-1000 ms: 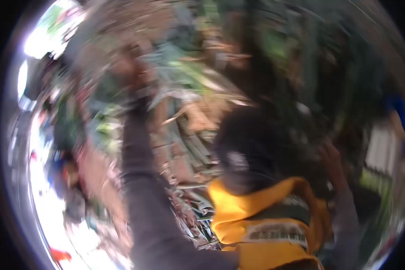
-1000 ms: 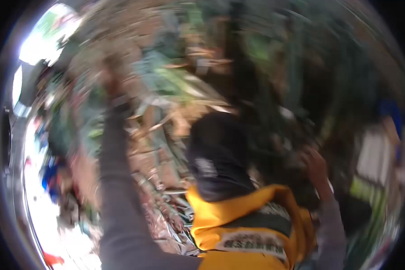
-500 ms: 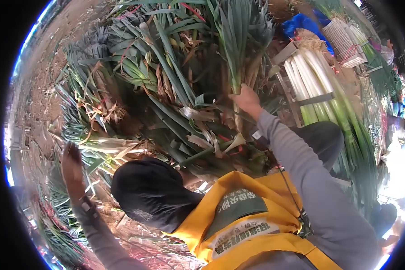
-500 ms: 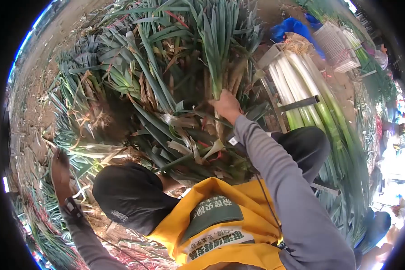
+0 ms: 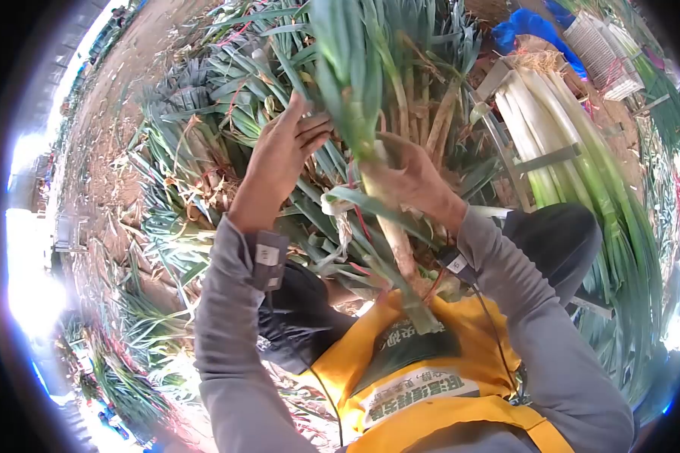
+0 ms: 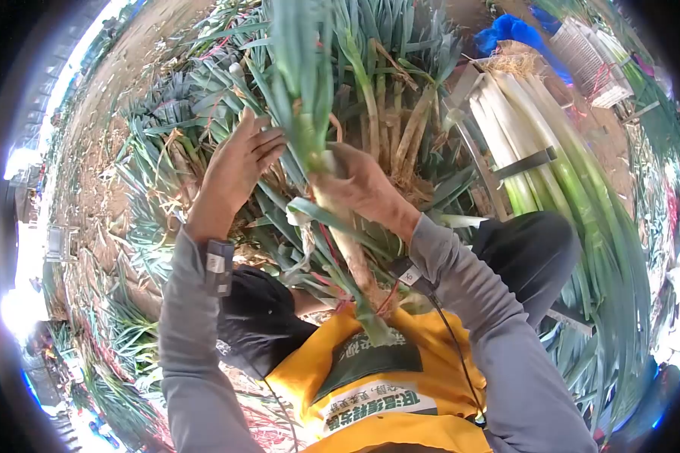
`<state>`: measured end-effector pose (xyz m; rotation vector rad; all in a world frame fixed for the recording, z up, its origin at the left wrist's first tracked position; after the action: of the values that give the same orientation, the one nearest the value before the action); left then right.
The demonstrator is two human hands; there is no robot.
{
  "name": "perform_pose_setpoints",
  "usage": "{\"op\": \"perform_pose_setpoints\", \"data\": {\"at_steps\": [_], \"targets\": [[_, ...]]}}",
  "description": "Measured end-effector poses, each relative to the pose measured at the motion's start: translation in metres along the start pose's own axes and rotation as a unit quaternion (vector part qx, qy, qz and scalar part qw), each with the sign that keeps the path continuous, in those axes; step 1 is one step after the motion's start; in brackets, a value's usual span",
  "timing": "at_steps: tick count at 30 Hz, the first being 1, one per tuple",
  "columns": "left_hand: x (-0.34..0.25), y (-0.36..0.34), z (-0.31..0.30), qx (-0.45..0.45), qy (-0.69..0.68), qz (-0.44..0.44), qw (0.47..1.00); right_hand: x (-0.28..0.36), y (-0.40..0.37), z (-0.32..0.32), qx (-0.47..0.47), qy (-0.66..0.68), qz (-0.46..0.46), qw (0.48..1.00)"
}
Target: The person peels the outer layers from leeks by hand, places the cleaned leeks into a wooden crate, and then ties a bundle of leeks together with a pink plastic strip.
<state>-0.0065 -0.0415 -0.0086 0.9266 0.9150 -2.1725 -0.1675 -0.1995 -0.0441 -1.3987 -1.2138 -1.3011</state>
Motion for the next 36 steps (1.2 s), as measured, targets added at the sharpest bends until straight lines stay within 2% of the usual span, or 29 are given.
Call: {"op": "perform_pose_setpoints", "data": {"at_steps": [1, 3, 4, 5, 7, 8, 9, 10, 13, 15, 17, 19, 20, 23, 24, 26, 28, 29, 30, 31, 32, 33, 34, 35, 36], "targets": [[0.004, 0.006, -0.001, 0.026, -0.009, 0.005, 1.0, 0.004, 0.001, 0.007, -0.001, 0.004, 0.001, 1.0], [0.002, -0.002, 0.01, 0.023, -0.032, 0.035, 0.999, 0.021, 0.005, 0.024, 0.049, -0.024, -0.086, 0.995], [-0.004, -0.009, 0.013, 0.022, -0.053, 0.066, 0.996, 0.031, 0.006, 0.025, 0.11, -0.003, -0.027, 0.994], [-0.01, -0.012, 0.01, 0.017, -0.054, 0.067, 0.996, 0.03, 0.013, 0.03, 0.114, 0.0, -0.026, 0.993], [-0.033, -0.016, -0.001, -0.035, -0.096, 0.2, 0.974, 0.028, 0.027, 0.04, 0.14, 0.019, -0.083, 0.987], [-0.048, -0.015, -0.011, -0.035, -0.117, 0.229, 0.966, 0.01, 0.025, 0.044, 0.118, -0.057, -0.076, 0.988], [-0.064, -0.007, -0.034, -0.02, -0.124, 0.274, 0.954, -0.016, 0.019, 0.047, 0.124, -0.06, -0.078, 0.987], [-0.08, -0.005, -0.052, -0.014, -0.133, 0.308, 0.942, -0.044, 0.011, 0.049, 0.171, -0.153, -0.089, 0.969], [-0.112, -0.021, -0.099, -0.044, -0.161, 0.396, 0.903, -0.033, -0.037, 0.035, 0.279, -0.417, -0.009, 0.865], [-0.126, -0.038, -0.126, -0.052, -0.189, 0.397, 0.897, -0.098, -0.059, 0.013, 0.356, -0.516, -0.006, 0.779], [-0.133, -0.058, -0.136, -0.092, -0.205, 0.436, 0.871, -0.119, -0.068, -0.004, 0.325, -0.521, 0.011, 0.79], [-0.139, -0.065, -0.17, -0.102, -0.186, 0.474, 0.854, -0.11, -0.067, -0.011, 0.301, -0.529, 0.027, 0.793], [-0.136, -0.077, -0.163, -0.163, -0.165, 0.468, 0.853, -0.085, -0.063, -0.01, 0.334, -0.513, 0.037, 0.79], [-0.133, -0.086, -0.176, -0.213, -0.17, 0.463, 0.843, -0.053, -0.083, -0.014, 0.437, -0.461, 0.014, 0.772], [-0.133, -0.088, -0.172, -0.215, -0.19, 0.475, 0.832, -0.02, -0.091, -0.016, 0.528, -0.494, 0.056, 0.689], [-0.133, -0.089, -0.186, -0.202, -0.199, 0.475, 0.833, 0.005, -0.098, -0.035, 0.61, -0.52, 0.104, 0.589], [-0.134, -0.085, -0.185, -0.182, -0.238, 0.479, 0.825, 0.026, -0.086, -0.066, 0.528, -0.449, -0.201, 0.692], [-0.13, -0.086, -0.187, -0.173, -0.244, 0.479, 0.825, 0.067, -0.069, -0.072, 0.442, -0.371, -0.058, 0.815], [-0.127, -0.091, -0.191, -0.246, 0.071, 0.525, 0.812, 0.105, -0.053, -0.082, 0.329, -0.274, 0.084, 0.9], [-0.125, -0.086, -0.194, -0.293, 0.377, 0.518, 0.71, 0.114, -0.038, -0.103, 0.225, -0.258, 0.041, 0.939], [-0.125, -0.078, -0.191, -0.279, 0.308, 0.519, 0.747, 0.123, -0.024, -0.125, 0.121, -0.246, -0.008, 0.962], [-0.124, -0.071, -0.188, -0.265, 0.233, 0.52, 0.778, 0.152, -0.015, -0.127, 0.14, -0.101, -0.014, 0.985], [-0.124, -0.064, -0.185, -0.252, 0.156, 0.521, 0.801, 0.164, -0.005, -0.142, 0.129, -0.181, -0.153, 0.963], [-0.118, -0.075, -0.166, -0.313, 0.399, 0.504, 0.699, 0.175, 0.005, -0.157, 0.089, -0.256, -0.287, 0.919], [-0.118, -0.072, -0.168, -0.335, 0.469, 0.501, 0.646, 0.182, 0.015, -0.172, 0.08, -0.232, -0.314, 0.917]]}}
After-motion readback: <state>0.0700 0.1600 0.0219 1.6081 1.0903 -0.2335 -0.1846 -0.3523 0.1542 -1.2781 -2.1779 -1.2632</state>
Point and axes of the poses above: each hand's wrist, its own y-axis towards the middle knuckle, its own z-axis out of the palm, x = y × z, the point moved 2 cm from there along y, towards the middle knuckle, and after that the axes turned 11 degrees about -y, right-handed, at the moved point
